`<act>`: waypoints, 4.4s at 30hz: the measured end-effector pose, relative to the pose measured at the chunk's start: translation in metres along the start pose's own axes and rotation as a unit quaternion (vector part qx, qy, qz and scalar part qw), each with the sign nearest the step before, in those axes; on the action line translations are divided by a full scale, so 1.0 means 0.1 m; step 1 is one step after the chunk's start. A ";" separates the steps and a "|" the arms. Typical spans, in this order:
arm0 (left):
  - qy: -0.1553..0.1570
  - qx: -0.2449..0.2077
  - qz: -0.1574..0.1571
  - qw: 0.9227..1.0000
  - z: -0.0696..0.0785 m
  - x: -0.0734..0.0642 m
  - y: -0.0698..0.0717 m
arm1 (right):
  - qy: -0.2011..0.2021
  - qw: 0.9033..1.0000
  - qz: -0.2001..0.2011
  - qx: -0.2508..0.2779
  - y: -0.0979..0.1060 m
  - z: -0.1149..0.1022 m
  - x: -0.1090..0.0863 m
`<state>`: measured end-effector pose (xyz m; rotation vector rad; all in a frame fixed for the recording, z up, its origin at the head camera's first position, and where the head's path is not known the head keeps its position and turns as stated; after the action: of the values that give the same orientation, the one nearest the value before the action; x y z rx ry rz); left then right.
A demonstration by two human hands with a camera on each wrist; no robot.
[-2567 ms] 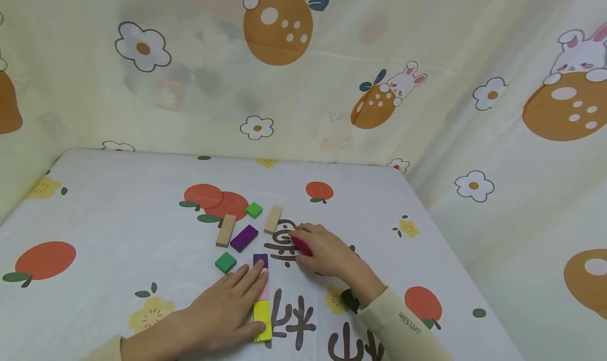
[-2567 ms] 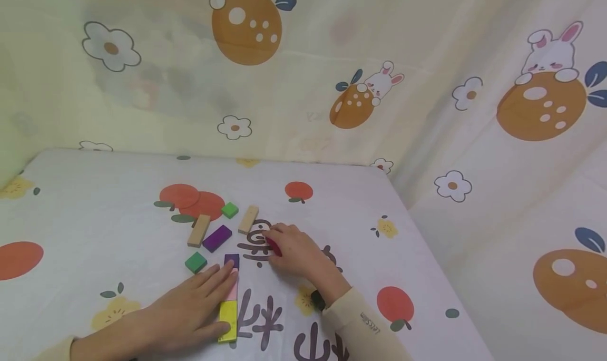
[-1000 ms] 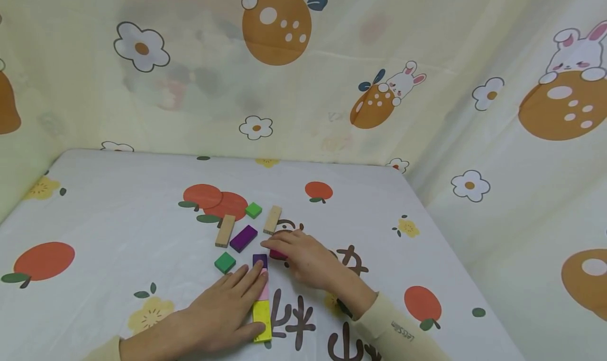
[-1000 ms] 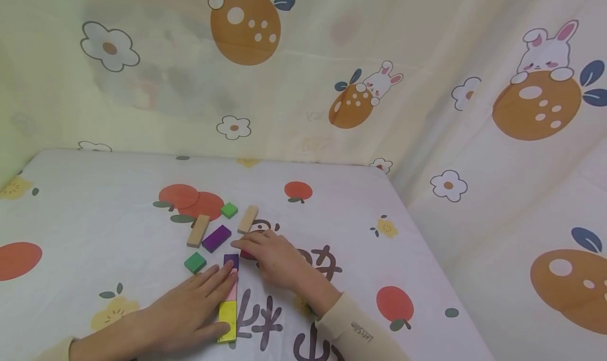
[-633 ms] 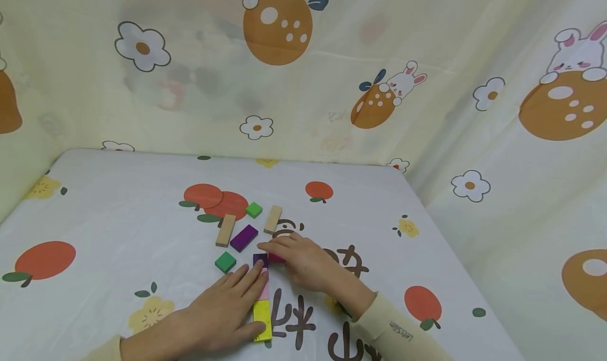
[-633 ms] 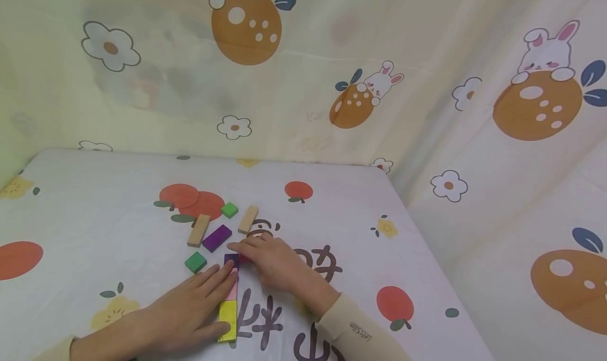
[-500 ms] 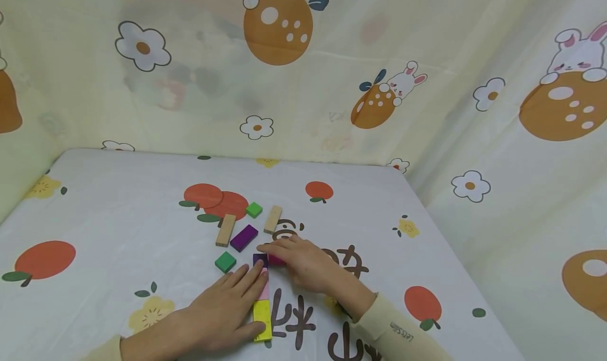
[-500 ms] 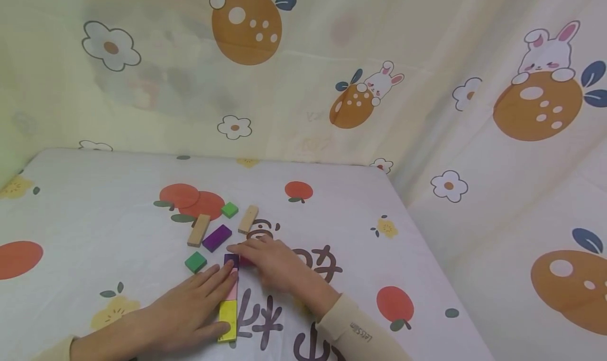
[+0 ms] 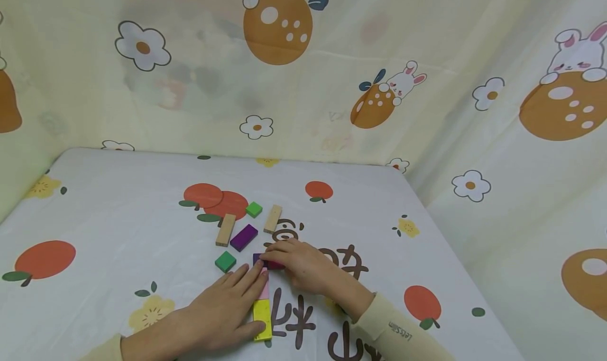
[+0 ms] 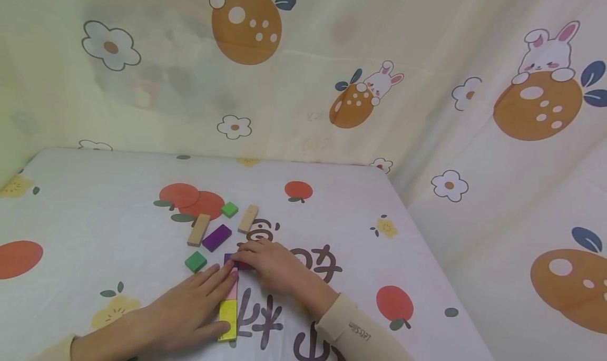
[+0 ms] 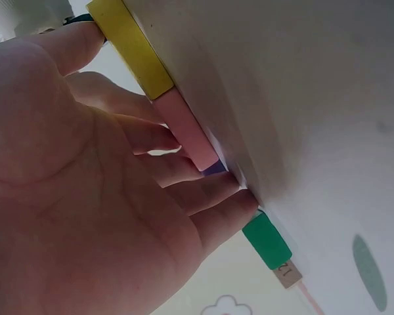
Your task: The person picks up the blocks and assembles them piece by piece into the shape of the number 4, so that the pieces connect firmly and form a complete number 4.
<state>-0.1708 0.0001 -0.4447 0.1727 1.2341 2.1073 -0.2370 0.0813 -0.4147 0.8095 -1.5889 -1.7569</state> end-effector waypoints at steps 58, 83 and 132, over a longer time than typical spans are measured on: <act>0.001 0.149 0.152 0.977 -0.35 0.37 0.79 | 0.052 0.998 -0.010 -0.021 0.01 -0.43 -0.25; -0.018 0.239 0.212 0.947 -0.26 0.44 0.82 | 0.046 0.998 -0.034 -0.004 -0.01 -0.41 -0.23; -0.092 0.187 0.236 0.949 0.00 -0.41 0.72 | 0.048 0.998 -0.036 0.012 -0.03 -0.40 -0.24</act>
<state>-0.1751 -0.0483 -0.3778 0.8931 1.5823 2.1511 -0.1910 0.0756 -0.4200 0.9589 -1.5382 -1.7244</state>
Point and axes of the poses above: each hand's wrist, its own x-axis towards the middle knuckle, its own y-axis out of the back of the hand, z = x × y, the point moved 10 cm from there along x, towards the middle knuckle, and after that the axes turned 12 degrees about -x, right-handed, at the moved point
